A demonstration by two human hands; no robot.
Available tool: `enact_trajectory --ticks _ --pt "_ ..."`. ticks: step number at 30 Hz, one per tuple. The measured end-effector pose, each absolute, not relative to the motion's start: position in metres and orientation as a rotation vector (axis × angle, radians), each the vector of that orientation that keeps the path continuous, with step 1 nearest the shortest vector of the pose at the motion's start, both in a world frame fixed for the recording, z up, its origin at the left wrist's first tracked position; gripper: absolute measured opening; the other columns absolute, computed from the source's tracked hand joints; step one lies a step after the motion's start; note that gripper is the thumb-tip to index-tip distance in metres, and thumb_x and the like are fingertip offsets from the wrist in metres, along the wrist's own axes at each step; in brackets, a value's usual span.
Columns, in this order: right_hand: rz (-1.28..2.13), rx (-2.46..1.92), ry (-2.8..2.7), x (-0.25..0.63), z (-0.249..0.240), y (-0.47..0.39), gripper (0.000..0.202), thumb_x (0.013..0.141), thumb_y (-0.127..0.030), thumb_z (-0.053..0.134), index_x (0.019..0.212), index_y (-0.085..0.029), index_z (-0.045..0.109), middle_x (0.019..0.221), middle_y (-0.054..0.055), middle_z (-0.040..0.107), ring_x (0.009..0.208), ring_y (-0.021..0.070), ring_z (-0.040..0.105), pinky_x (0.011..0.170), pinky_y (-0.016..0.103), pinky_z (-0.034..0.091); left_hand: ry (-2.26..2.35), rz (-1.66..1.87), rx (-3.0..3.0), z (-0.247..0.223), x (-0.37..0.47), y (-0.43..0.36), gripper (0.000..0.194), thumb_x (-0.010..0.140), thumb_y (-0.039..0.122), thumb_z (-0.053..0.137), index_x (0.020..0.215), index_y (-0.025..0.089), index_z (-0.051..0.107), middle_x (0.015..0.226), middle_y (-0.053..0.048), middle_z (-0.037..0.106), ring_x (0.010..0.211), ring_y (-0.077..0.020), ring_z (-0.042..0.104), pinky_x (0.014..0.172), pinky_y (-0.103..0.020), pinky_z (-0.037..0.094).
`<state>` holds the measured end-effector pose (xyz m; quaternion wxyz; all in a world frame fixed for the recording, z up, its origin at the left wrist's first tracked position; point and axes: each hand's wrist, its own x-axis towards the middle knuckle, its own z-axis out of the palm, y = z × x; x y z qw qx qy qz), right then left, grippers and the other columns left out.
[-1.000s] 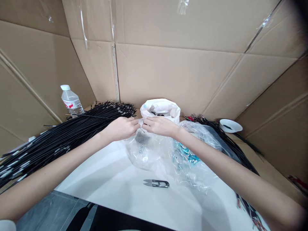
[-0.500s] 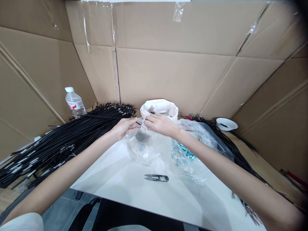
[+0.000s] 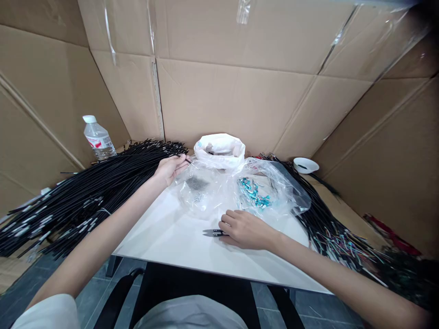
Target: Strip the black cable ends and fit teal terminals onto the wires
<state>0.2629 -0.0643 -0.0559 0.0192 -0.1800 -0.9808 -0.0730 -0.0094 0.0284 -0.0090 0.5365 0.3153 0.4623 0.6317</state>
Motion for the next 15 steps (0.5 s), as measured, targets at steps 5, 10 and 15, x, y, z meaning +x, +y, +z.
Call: enact_trajectory --ticks 5,10,15 --pt "-0.132 -0.943 -2.968 0.266 -0.091 -0.086 0.012 0.099 -0.022 0.056 0.105 -0.016 0.064 0.104 0.012 0.069 0.091 0.0265 0.066 0.071 0.037 0.050 1.135 1.515 0.831 -0.009 -0.009 0.029 0.017 0.076 0.017 0.085 0.076 0.013 0.068 0.083 -0.006 0.075 0.077 -0.0118 0.070 0.083 -0.024 0.060" --pt "0.356 -1.188 -2.684 0.266 -0.092 -0.092 0.006 0.099 -0.021 0.050 0.095 -0.022 0.055 0.098 0.008 0.067 0.089 0.0264 0.063 0.075 0.040 0.049 1.137 1.472 0.979 -0.002 -0.005 0.014 0.023 0.071 0.023 0.089 0.076 0.013 0.069 0.083 -0.006 0.076 0.076 -0.0126 0.069 0.080 -0.025 0.059" --pt "1.096 -1.091 -2.067 0.259 -0.077 -0.089 0.009 0.099 -0.034 0.045 0.095 -0.026 0.044 0.084 0.003 0.065 0.072 0.0207 0.060 0.068 0.037 0.048 1.145 1.438 1.085 -0.001 -0.004 0.005 0.029 0.065 0.028 0.091 0.072 0.013 0.067 0.078 -0.005 0.075 0.075 -0.0146 0.068 0.078 -0.027 0.057"
